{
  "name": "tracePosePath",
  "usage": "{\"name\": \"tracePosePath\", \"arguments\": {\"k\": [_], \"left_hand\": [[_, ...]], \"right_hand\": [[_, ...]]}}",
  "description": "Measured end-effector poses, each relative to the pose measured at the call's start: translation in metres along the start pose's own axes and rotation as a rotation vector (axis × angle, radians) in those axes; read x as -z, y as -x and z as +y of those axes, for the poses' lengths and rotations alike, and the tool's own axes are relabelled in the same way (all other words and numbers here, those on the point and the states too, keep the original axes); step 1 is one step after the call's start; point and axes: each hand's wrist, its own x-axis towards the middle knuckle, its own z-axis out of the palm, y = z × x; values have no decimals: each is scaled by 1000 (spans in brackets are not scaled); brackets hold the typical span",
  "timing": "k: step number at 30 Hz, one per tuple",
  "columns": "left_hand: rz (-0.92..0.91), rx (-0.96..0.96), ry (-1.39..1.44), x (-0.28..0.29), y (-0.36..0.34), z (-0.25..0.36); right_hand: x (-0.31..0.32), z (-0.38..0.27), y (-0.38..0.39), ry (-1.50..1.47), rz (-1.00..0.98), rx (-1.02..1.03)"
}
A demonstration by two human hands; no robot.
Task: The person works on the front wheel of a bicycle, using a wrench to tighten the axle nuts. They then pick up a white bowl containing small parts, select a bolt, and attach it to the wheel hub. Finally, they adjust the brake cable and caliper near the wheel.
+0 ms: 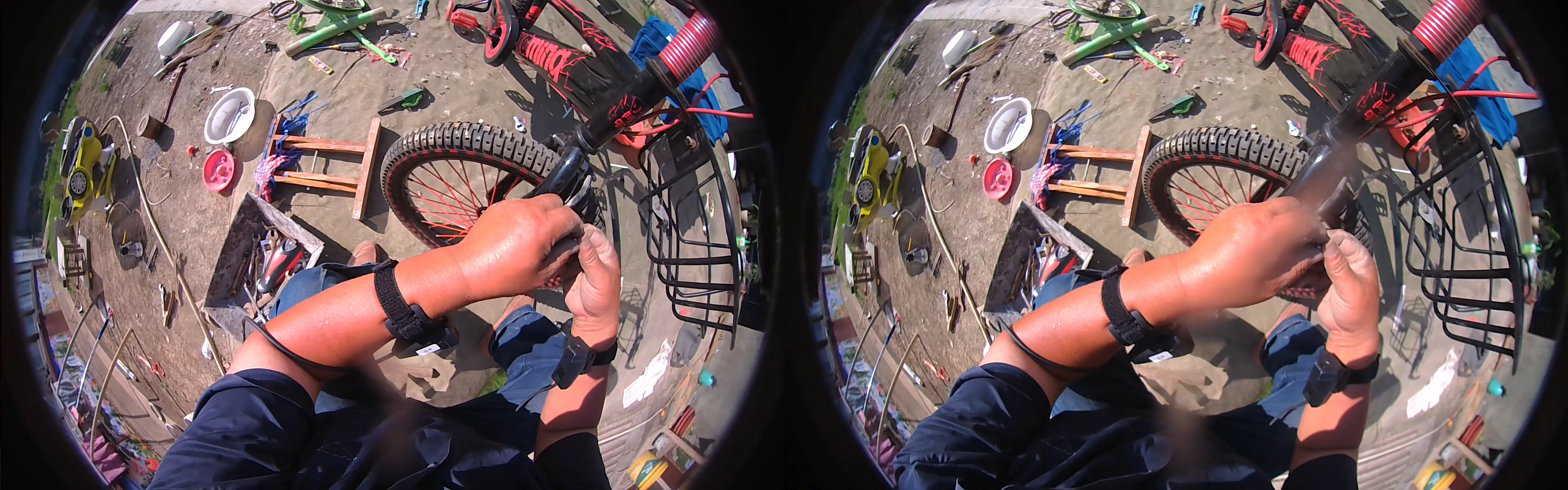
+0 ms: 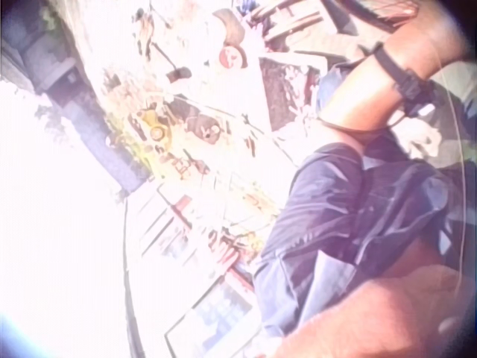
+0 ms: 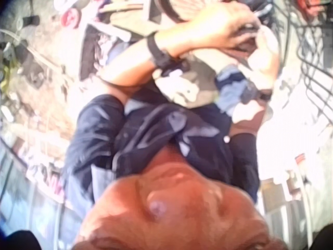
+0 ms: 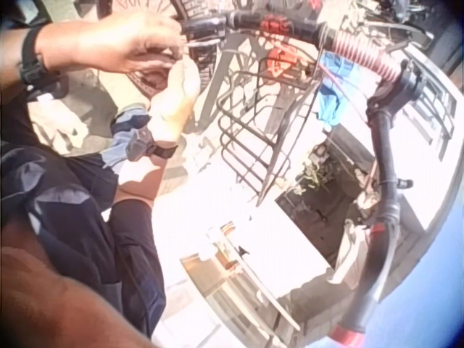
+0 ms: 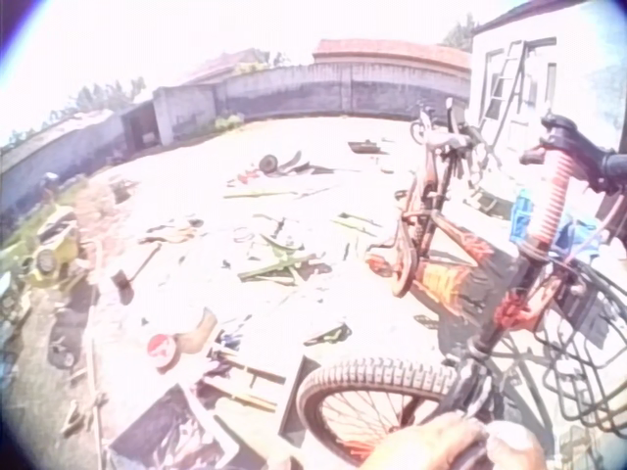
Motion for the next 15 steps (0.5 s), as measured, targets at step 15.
{"name": "tracePosePath", "arguments": {"k": [15], "left_hand": [[132,-91,-89,15,31,20]], "right_hand": [[-32,-5,28,-36,-112,-54]]}}
